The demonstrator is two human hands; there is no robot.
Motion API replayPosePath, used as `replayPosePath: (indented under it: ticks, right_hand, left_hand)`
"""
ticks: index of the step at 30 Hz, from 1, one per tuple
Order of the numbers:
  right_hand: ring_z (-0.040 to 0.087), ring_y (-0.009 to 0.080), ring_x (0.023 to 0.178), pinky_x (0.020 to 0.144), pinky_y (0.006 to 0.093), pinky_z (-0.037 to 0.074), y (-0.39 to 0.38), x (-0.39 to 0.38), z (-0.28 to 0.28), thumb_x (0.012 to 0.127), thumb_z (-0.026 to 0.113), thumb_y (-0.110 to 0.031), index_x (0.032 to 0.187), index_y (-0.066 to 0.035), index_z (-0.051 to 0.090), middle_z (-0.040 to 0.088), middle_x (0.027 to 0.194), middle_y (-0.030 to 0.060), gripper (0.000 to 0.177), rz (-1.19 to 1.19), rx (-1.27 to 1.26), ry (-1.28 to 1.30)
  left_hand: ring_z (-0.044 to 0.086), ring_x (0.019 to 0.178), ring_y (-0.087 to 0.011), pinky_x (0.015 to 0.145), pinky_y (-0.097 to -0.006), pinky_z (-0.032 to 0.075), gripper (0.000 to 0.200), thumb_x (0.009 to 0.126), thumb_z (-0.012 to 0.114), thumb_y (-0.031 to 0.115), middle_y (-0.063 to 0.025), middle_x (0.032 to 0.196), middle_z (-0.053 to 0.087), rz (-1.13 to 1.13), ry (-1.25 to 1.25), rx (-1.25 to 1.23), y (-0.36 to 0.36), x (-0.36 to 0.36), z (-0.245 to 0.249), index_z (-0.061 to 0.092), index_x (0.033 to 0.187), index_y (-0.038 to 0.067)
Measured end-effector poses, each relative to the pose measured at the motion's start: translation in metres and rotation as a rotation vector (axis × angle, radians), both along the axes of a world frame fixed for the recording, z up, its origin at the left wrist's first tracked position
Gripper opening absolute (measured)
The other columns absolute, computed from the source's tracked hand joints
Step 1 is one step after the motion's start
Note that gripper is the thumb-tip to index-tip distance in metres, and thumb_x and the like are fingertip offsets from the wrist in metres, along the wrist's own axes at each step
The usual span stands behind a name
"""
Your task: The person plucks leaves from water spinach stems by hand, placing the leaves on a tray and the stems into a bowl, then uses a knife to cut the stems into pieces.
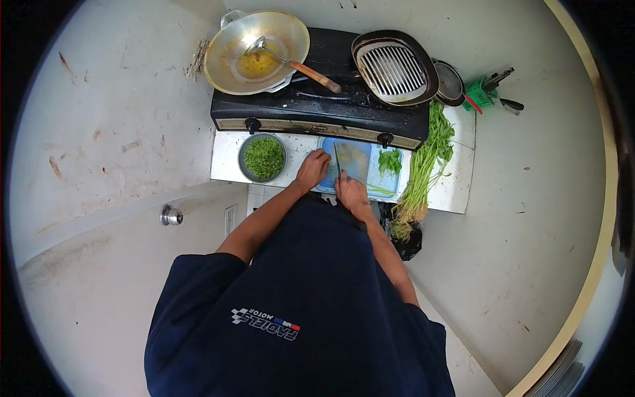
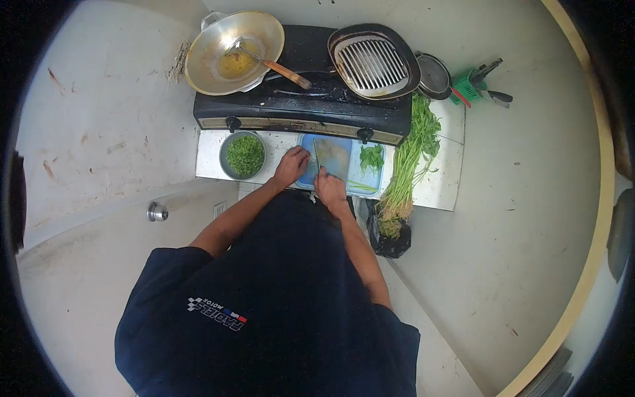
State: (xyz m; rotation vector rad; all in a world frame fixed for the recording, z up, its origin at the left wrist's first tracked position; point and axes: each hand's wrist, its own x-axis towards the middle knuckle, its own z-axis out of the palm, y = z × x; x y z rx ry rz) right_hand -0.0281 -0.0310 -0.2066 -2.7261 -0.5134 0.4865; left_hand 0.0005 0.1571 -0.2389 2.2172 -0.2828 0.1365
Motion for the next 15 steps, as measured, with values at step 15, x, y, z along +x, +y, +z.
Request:
replayPosePath:
  ticks: [15]
  right_hand:
    - [0.069,0.0469,0.068,0.065,0.054,0.056,0.004,-0.001,-0.007,0.104,0.05,-0.03,0.106,0.002,0.055,0.07,0.074,0.0272,0.032,0.027,0.008,0.053]
  left_hand:
    - [0.061,0.092,-0.0396,0.084,-0.0469,0.052,0.01,0.087,0.064,0.0,-0.0169,0.095,0.061,0.005,0.027,-0.011,-0.002,0.0,0.007,0.069,0.096,0.0]
